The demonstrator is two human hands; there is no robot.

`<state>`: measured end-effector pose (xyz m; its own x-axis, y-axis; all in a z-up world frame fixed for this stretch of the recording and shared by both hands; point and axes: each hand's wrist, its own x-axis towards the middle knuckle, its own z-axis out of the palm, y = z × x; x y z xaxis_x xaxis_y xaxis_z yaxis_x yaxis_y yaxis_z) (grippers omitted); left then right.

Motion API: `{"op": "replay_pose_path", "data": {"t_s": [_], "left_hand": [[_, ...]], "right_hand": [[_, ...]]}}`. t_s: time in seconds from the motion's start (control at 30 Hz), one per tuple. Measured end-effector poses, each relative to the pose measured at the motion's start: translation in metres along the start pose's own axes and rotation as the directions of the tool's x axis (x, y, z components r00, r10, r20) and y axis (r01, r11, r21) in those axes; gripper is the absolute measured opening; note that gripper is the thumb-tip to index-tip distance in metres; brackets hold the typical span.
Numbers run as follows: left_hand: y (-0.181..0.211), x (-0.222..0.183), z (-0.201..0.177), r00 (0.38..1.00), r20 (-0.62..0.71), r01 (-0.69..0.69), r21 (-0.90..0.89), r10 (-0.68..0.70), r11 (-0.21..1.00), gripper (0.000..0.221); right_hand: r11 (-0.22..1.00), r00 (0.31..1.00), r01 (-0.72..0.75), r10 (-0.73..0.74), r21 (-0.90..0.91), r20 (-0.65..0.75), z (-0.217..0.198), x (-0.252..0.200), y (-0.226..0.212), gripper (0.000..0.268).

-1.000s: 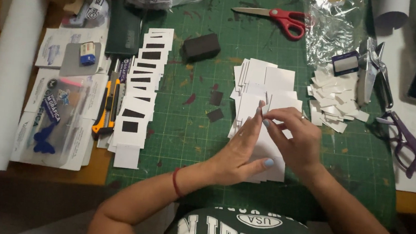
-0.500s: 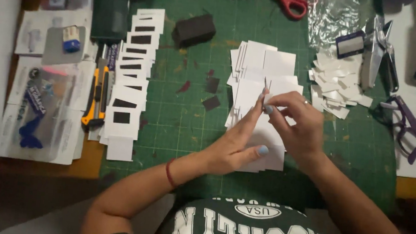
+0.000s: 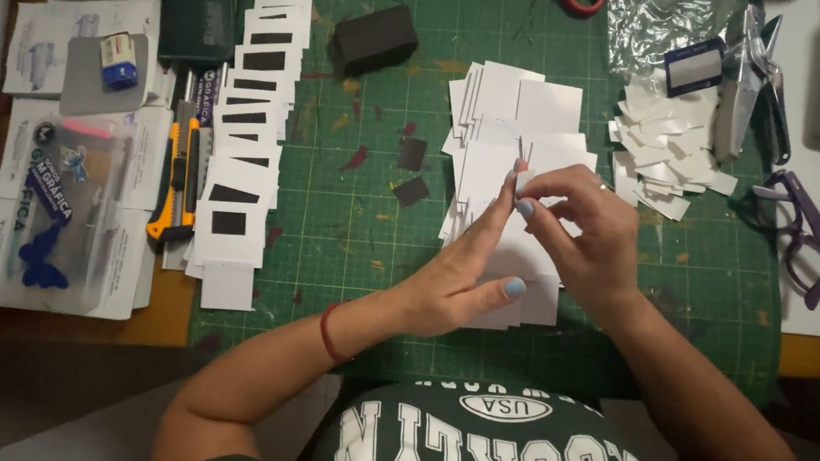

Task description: Assembling small white paper frames by attaching black adhesive strips to them on a cutting mat.

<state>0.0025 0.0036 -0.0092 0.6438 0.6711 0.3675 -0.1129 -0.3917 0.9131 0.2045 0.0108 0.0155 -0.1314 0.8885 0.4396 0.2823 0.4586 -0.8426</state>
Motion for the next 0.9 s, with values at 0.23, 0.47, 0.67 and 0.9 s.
{"op": "replay_pose_path", "data": {"t_s": [0.23, 0.47, 0.67, 0.9], "left_hand": [[-0.009, -0.002, 0.003, 0.999, -0.006, -0.047, 0.173, 0.048, 0.984, 0.095], [-0.03, -0.008, 0.001, 0.997, -0.079, 0.031, 0.196, -0.016, 0.98, 0.074], [-0.009, 0.008, -0.012, 0.873, -0.333, 0.281, -0.255, -0.357, 0.925, 0.032], [-0.031, 0.006, -0.009, 0.814, -0.343, 0.244, -0.53, -0.469, 0.812, 0.023]], "right_hand": [[0.953, 0.98, 0.182, -0.196, -0.243, -0.035, 0.004, -0.005, 0.01, 0.013], [0.906, 0.97, 0.226, -0.243, -0.359, -0.001, 0.004, -0.007, 0.018, 0.019], [0.907, 0.963, 0.269, -0.25, -0.323, 0.1, 0.01, -0.009, 0.019, 0.021], [0.919, 0.963, 0.259, -0.223, -0.296, 0.148, 0.007, -0.004, 0.016, 0.018]]}}
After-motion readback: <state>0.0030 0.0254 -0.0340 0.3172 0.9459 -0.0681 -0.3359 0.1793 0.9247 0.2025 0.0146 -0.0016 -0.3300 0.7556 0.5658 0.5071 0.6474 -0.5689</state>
